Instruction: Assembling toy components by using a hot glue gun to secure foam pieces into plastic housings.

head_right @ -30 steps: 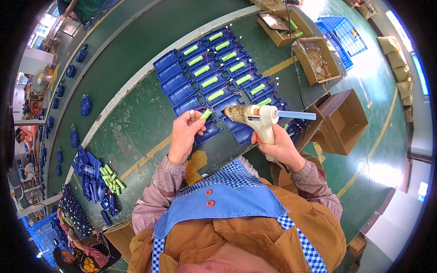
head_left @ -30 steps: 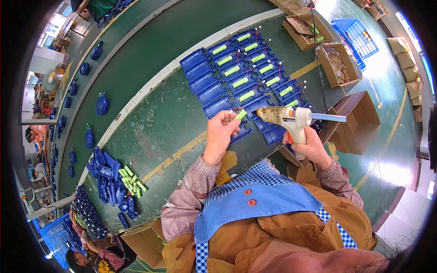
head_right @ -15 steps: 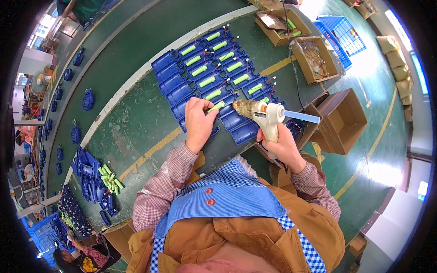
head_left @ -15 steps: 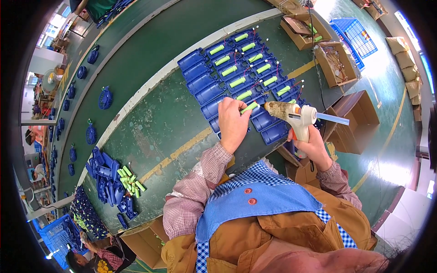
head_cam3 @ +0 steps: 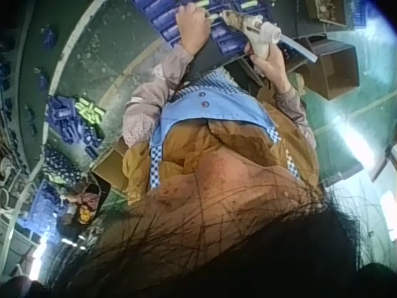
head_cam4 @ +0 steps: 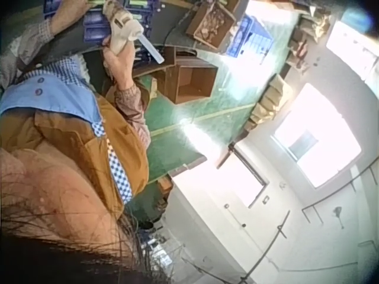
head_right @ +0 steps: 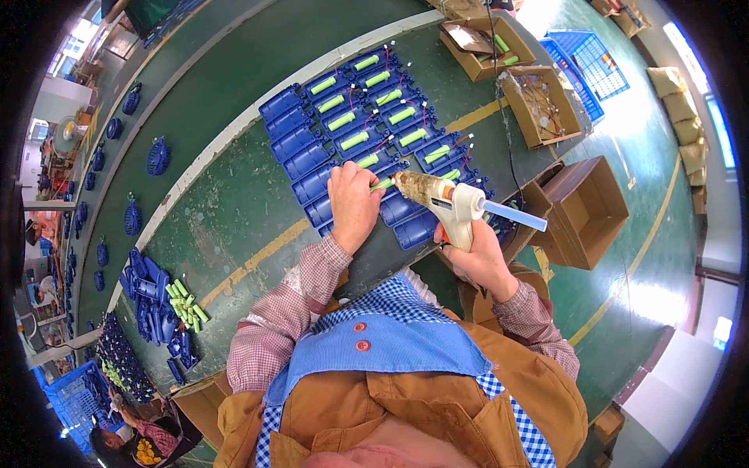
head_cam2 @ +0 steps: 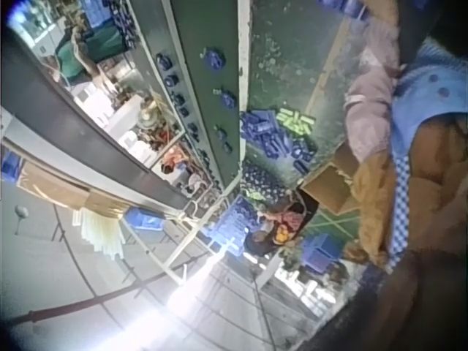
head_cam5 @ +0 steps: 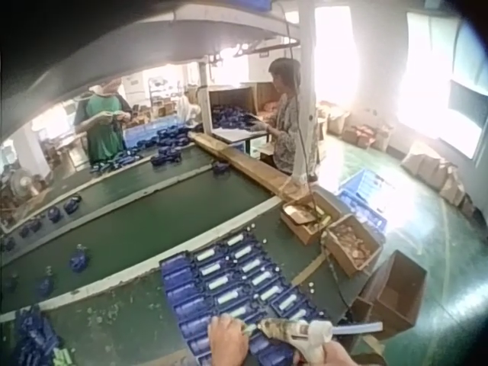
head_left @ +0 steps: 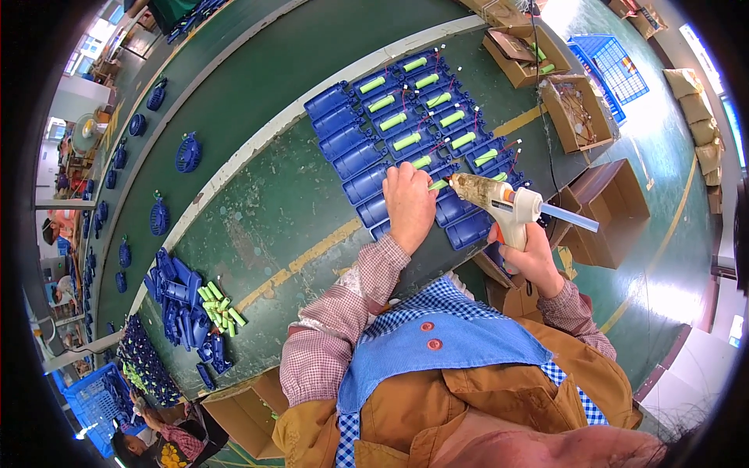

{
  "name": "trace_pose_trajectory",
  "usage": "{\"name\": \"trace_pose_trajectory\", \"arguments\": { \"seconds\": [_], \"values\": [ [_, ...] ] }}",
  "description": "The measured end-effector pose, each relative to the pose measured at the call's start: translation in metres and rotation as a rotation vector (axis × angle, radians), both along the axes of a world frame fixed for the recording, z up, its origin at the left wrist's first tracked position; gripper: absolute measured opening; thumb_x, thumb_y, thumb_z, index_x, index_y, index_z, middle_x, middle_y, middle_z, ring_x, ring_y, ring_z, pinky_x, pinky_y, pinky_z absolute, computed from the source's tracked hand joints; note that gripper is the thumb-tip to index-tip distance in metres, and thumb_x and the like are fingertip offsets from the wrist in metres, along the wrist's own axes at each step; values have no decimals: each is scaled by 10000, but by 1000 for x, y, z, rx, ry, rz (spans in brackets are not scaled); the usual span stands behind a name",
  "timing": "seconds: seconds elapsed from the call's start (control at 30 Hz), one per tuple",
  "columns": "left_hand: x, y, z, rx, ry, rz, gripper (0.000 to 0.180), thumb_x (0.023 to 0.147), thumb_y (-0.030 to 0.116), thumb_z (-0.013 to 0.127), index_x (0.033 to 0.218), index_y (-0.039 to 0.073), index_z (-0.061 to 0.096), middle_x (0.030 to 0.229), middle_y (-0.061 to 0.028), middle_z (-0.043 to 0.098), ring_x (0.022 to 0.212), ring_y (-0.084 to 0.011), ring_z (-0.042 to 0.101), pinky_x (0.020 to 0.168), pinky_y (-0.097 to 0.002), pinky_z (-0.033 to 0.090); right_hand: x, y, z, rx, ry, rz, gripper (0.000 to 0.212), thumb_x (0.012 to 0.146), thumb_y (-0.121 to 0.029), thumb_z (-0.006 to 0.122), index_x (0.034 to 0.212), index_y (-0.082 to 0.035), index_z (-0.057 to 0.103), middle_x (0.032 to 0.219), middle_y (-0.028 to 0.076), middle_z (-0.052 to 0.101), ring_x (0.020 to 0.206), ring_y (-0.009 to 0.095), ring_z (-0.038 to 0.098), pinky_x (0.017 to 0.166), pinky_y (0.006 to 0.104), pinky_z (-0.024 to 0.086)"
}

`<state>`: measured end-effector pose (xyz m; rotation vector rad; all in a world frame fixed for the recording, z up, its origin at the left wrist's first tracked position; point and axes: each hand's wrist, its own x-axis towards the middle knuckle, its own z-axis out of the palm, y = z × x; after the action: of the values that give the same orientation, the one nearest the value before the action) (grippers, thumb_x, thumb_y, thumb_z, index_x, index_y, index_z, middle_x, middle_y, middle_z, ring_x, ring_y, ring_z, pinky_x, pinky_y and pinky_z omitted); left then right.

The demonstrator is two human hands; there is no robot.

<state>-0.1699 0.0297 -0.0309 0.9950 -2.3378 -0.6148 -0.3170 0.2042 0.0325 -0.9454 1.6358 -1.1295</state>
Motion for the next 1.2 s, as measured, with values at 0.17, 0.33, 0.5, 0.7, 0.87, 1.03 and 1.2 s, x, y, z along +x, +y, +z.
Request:
{"name": "trace_pose_trajectory", "arguments": {
  "seconds": [0.17,0.33,0.5,0.7,0.87,1.03,1.2],
  "values": [
    [-2,0,-1,-6,3,-4,263,600,61,778,795,58,601,904,-87,495,898,-291,463,747,-402,373,4,-2,4,47,-65,-85,248,704,-13,595,950,-16,558,873,33,587,750,125,558,663,259,471],
    [0,-1,0,5,3,7,286,607,57,774,828,64,593,910,-89,493,899,-294,463,753,-404,374,3,5,6,76,17,-38,357,688,-11,540,1044,21,536,864,39,571,808,124,539,737,261,458],
    [7,-1,14,35,94,18,331,629,57,760,900,71,571,933,-90,503,909,-299,465,775,-403,380,7,12,3,44,40,-57,316,684,-17,546,998,16,548,836,31,568,780,123,538,722,262,457],
    [47,2,24,66,204,60,270,652,31,713,873,69,563,861,-100,529,840,-307,494,747,-412,393,8,6,5,2,-104,17,294,701,-31,578,994,-15,582,886,11,590,788,103,554,717,259,469],
    [112,8,27,92,209,190,230,682,-11,679,887,40,589,799,-99,556,793,-288,526,711,-393,427,8,9,7,-14,12,-17,391,676,-13,522,1060,24,584,1013,60,618,925,132,567,827,265,445],
    [230,1,21,-74,71,660,218,755,-10,614,963,58,609,821,-96,608,800,-283,562,721,-386,457,4,12,9,-38,52,-23,381,710,-1,502,1084,43,557,1035,72,608,866,114,532,769,235,417],
    [346,-9,11,-239,-288,990,248,728,-14,641,972,23,619,901,-147,608,848,-326,570,769,-418,457,2,18,-5,-80,22,-11,482,715,-21,508,1192,43,487,1078,104,610,945,152,558,822,256,426]
  ]
}}
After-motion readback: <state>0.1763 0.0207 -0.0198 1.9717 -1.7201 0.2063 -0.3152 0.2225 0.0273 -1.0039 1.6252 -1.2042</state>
